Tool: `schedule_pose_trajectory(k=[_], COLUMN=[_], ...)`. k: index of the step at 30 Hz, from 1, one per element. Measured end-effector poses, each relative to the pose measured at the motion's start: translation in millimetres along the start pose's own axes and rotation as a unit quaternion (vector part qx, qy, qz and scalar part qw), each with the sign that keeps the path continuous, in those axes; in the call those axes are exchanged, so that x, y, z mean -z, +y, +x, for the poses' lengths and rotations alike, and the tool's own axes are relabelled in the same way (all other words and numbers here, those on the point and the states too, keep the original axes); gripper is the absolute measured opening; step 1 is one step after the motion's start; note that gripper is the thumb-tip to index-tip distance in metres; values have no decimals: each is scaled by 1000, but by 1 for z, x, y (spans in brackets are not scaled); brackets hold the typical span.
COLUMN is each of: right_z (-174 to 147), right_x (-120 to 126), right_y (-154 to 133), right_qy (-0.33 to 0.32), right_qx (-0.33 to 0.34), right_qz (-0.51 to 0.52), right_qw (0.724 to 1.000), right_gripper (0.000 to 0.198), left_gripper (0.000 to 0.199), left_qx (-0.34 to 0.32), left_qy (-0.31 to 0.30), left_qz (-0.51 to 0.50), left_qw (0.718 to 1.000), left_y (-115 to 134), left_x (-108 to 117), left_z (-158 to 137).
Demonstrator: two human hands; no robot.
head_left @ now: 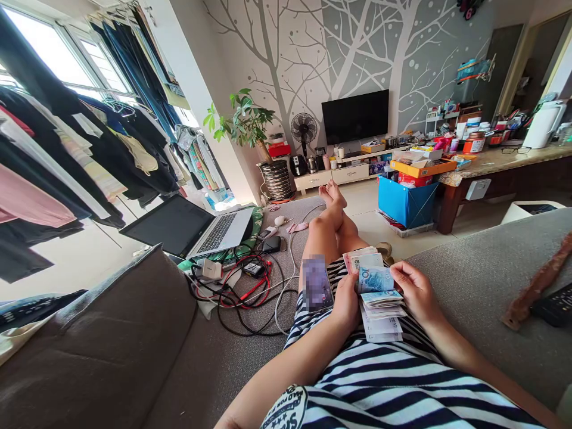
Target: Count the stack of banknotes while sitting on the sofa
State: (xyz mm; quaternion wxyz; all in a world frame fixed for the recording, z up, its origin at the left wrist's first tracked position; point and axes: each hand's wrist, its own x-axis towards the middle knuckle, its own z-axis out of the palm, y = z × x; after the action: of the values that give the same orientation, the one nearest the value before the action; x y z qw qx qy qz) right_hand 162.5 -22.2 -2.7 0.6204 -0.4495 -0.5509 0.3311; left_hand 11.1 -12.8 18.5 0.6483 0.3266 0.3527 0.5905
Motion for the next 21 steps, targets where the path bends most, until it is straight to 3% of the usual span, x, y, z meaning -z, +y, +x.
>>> schedule_pose_trajectory(k=[21], right_z=[-1], right_x=[1], right_y=[-3], right_qy=[2], right_qx=[4], right_qz=[-3], right_qw=[1000], right_gripper=[48], left_gripper=[34], left_qx=[12], left_qy=[-11], left_qz=[-19], left_qw=[1000], left_y=[-4], left_x=[3], left_z=[2])
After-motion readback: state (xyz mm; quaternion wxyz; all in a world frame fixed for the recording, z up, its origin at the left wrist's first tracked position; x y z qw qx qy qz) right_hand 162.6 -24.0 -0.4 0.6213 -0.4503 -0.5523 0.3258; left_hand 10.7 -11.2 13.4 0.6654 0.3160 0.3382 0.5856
